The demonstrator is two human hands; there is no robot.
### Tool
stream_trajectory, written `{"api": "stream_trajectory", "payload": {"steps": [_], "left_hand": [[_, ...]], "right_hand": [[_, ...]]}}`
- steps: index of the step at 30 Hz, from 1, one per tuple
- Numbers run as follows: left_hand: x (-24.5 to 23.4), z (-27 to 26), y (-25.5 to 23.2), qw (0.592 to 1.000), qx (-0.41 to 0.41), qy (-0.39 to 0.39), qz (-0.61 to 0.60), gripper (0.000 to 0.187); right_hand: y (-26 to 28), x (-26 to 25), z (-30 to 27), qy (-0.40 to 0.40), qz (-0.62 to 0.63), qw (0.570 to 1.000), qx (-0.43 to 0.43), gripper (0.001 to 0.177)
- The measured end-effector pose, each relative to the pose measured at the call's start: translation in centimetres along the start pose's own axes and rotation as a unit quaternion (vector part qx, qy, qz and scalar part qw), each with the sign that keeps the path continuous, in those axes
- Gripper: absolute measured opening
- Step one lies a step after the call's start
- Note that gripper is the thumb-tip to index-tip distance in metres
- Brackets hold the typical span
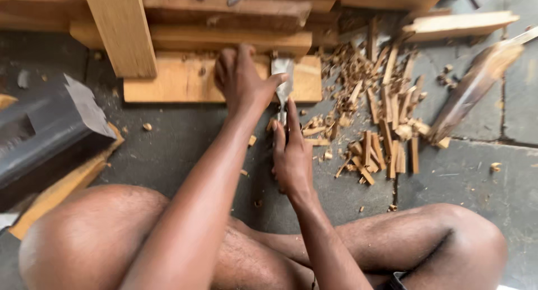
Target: The person sits on the floor and uses a chisel to carve a rectangular wooden block. They repeatedly strike the chisel with their hand to remove wood shavings, occasionally pausing to clear debris from the work surface.
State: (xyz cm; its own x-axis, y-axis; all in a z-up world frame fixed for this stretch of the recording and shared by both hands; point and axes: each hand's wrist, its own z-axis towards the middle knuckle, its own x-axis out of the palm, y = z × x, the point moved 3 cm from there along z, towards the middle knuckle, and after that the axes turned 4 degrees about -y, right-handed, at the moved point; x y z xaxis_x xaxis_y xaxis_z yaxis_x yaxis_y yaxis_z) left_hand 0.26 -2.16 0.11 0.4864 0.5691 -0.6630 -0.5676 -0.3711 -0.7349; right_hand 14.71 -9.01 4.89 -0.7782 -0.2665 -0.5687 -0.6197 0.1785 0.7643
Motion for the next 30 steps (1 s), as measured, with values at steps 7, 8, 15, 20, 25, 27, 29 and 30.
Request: {"api": "stream_trajectory", "payload": {"steps": [7,8,15,20,25,27,29,30], "left_hand": [[-2.6,-1.5,2.3,0.994,0.002,0.102,-0.038,0.041],[-1.8,-1.1,1.6,0.995,-0.004,0.095,-0.038,0.037],[2.9,-0.2,-1.9,0.997,0.071,0.042,0.002,0.061],[2.5,0.9,-0.1,0.996,0.035,0.057,-0.057,0.02],[2.5,2.1,0.4,0.985,-0.058,0.13,-0.099,0.02],[2.7,2.6,0.6,0.97,-0.106,0.163,-0.145,0.016],[2.8,3.1,1.0,0.962,-0.144,0.165,-0.164,0.014],[2.9,3.2,1.1,0.956,-0.163,0.168,-0.175,0.014]], "right_hand": [[-0.3,-3.5,-1.4,0.003,0.341,0.936,0.082,0.056],[-0.7,-4.5,-1.6,0.017,0.308,0.948,0.081,0.057],[-5.2,-5.9,-3.1,0.017,0.093,0.988,0.119,0.06],[-6.1,-5.7,-2.2,0.05,0.136,0.977,0.155,0.064],[-5.5,-5.6,-1.3,0.059,0.097,0.984,0.139,0.065],[-5.8,-5.2,-1.1,0.06,0.053,0.988,0.135,0.067],[-6.2,-4.8,-0.8,0.064,0.019,0.994,0.09,0.067],[-6.5,-4.7,-0.7,0.065,0.0,0.995,0.069,0.068]]}}
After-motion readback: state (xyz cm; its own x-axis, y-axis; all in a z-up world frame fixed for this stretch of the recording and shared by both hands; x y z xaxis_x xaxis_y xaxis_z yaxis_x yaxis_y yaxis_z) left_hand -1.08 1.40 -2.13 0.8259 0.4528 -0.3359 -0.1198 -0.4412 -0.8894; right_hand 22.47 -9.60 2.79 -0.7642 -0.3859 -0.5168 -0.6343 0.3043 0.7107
